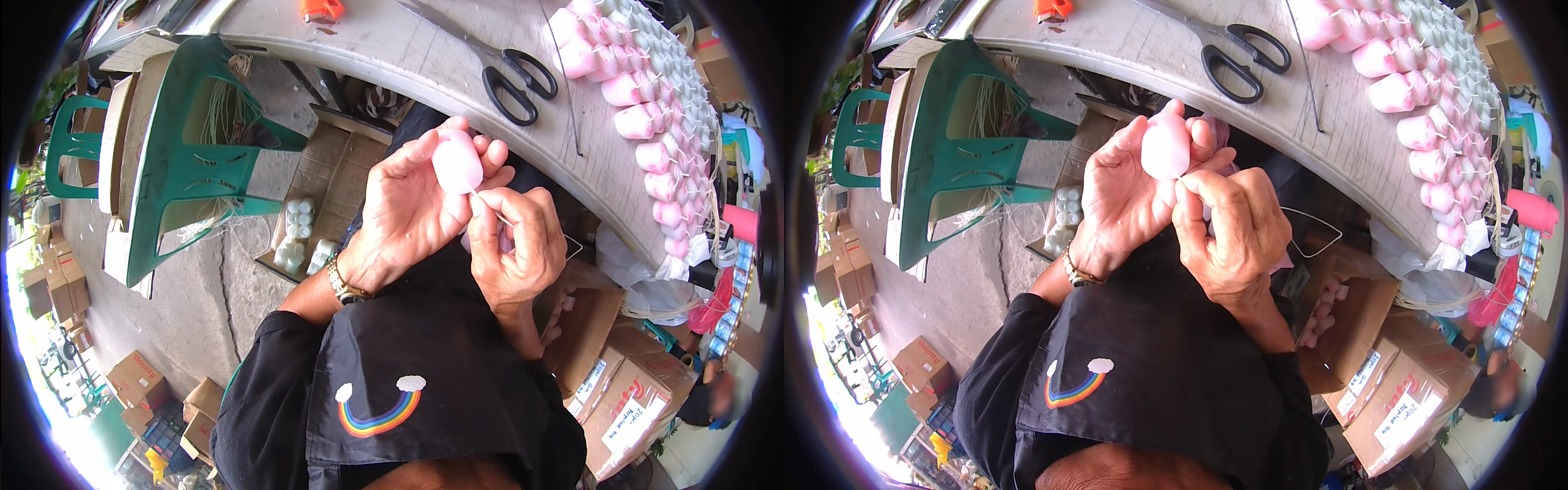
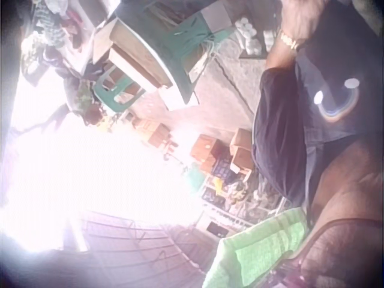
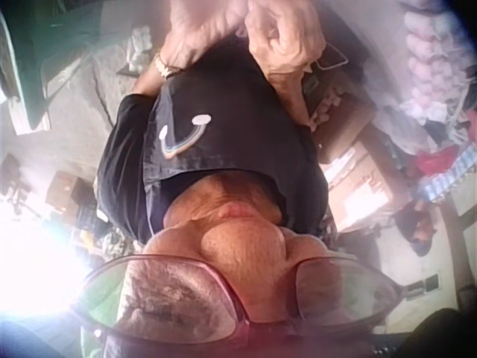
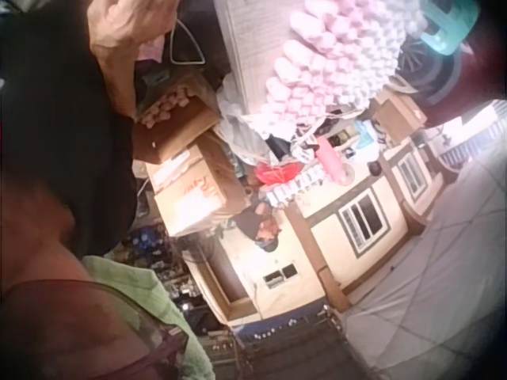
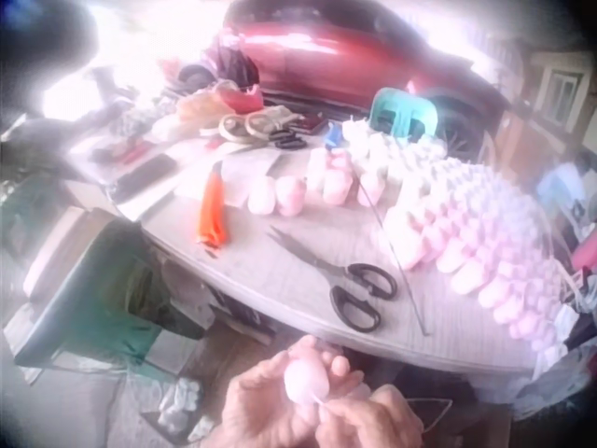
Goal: The person inserts wicks into small pink and white cylindrical candles, ties the wicks, and trims them with scissors. They handle the candles one at a time, placing finished units on the table. A second person is visible across the table also working with candles.
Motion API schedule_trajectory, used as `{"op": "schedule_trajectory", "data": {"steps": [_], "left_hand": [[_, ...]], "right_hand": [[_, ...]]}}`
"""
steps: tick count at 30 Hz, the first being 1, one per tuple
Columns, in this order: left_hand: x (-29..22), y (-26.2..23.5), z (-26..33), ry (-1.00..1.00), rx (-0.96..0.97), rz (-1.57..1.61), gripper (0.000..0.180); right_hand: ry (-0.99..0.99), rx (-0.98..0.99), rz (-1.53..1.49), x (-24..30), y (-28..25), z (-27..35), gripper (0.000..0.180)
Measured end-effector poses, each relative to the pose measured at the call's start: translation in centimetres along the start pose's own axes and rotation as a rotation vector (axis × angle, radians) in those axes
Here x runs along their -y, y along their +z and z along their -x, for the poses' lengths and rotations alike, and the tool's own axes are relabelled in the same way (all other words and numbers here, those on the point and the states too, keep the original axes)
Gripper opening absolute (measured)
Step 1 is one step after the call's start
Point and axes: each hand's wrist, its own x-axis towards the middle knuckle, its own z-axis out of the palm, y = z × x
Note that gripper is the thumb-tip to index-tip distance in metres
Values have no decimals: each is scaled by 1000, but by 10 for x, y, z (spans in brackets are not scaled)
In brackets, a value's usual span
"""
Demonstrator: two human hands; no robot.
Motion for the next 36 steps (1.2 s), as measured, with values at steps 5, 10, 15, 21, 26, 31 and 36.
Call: {"op": "schedule_trajectory", "data": {"steps": [5,10,15,21,26,31,36], "left_hand": [[2,-4,0,4,46,-38,28],[4,-6,0,37,85,-69,29],[6,-1,4,132,48,-131,28],[9,3,5,240,87,-240,28],[10,1,5,275,120,-303,30],[11,1,6,286,112,-324,30],[11,2,6,323,78,-399,35]], "right_hand": [[-10,5,-11,2,-1,-1,14],[-12,7,7,3,-3,-2,12],[6,23,52,5,-2,-2,12],[40,18,46,6,-1,-2,16],[41,-16,35,4,2,-2,13],[37,-2,10,1,5,0,12],[93,-7,-62,-1,7,1,11]]}}
